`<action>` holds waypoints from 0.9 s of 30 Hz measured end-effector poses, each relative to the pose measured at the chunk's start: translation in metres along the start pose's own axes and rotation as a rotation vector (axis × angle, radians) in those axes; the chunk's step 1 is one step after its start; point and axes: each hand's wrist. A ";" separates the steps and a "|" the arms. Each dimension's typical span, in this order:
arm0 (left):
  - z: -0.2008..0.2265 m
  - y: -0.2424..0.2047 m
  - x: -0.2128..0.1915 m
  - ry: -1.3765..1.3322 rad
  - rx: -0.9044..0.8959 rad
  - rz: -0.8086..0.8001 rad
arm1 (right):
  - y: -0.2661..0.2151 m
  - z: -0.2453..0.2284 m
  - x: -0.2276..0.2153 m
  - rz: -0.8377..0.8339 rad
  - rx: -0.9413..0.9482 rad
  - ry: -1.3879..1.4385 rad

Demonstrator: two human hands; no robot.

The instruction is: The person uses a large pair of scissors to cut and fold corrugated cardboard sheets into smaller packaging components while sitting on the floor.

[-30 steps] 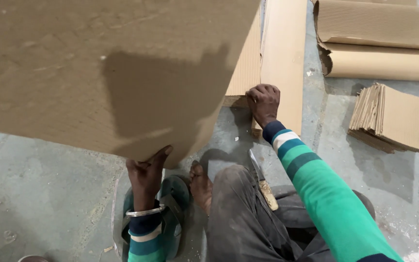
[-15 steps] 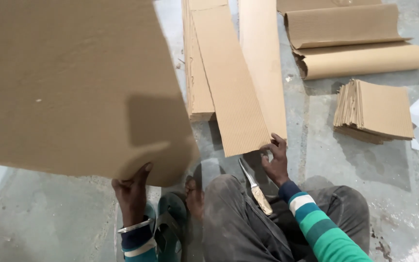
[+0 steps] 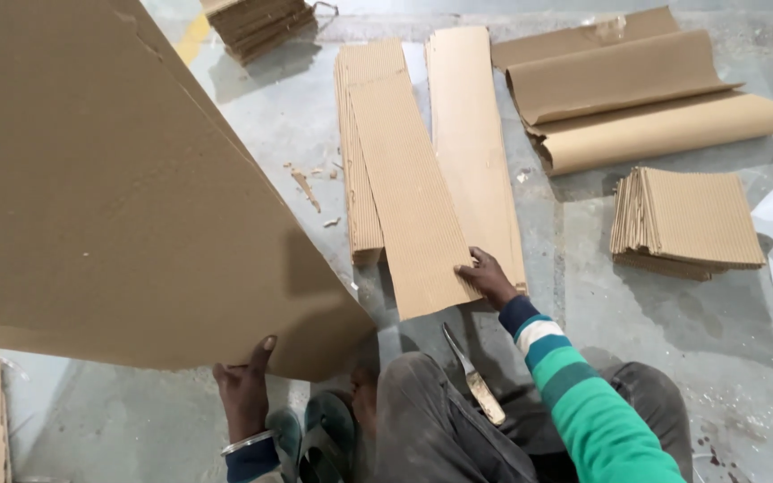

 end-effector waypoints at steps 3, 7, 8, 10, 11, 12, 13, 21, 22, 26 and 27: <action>0.005 0.000 0.003 -0.061 -0.195 0.008 | -0.009 -0.021 0.014 -0.068 -0.186 0.148; 0.005 0.004 0.003 -0.185 -0.029 -0.014 | -0.044 -0.072 0.036 -0.026 -0.349 0.059; 0.006 0.004 0.002 -0.199 -0.042 -0.029 | -0.056 -0.087 0.043 0.021 -0.421 -0.020; 0.007 0.004 0.003 -0.217 -0.053 -0.044 | -0.080 -0.115 0.057 0.069 -0.496 -0.102; 0.006 0.004 0.004 -0.239 -0.043 -0.053 | -0.093 -0.128 0.066 0.148 -0.550 -0.207; 0.005 0.004 0.003 -0.259 -0.035 -0.062 | -0.106 -0.140 0.074 0.227 -0.602 -0.312; 0.005 0.004 0.004 -0.262 -0.035 -0.061 | -0.115 -0.140 0.082 0.227 -0.604 -0.313; 0.008 0.005 0.006 -0.310 -0.043 -0.049 | -0.188 -0.125 0.167 0.181 -1.002 -0.388; 0.012 0.003 0.005 -0.309 -0.042 -0.050 | -0.198 -0.129 0.175 0.183 -1.002 -0.387; 0.008 0.003 0.004 -0.256 -0.044 -0.083 | -0.223 -0.121 0.220 0.014 -1.097 -0.565; 0.001 0.005 0.005 -0.255 -0.023 -0.084 | -0.225 -0.112 0.234 0.049 -1.040 -0.652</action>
Point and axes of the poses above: each hand's wrist, its own y-axis towards the middle knuckle, its own x-axis out of the palm, z = x × y, and after that the axes turned 1 degree about z, right-handed
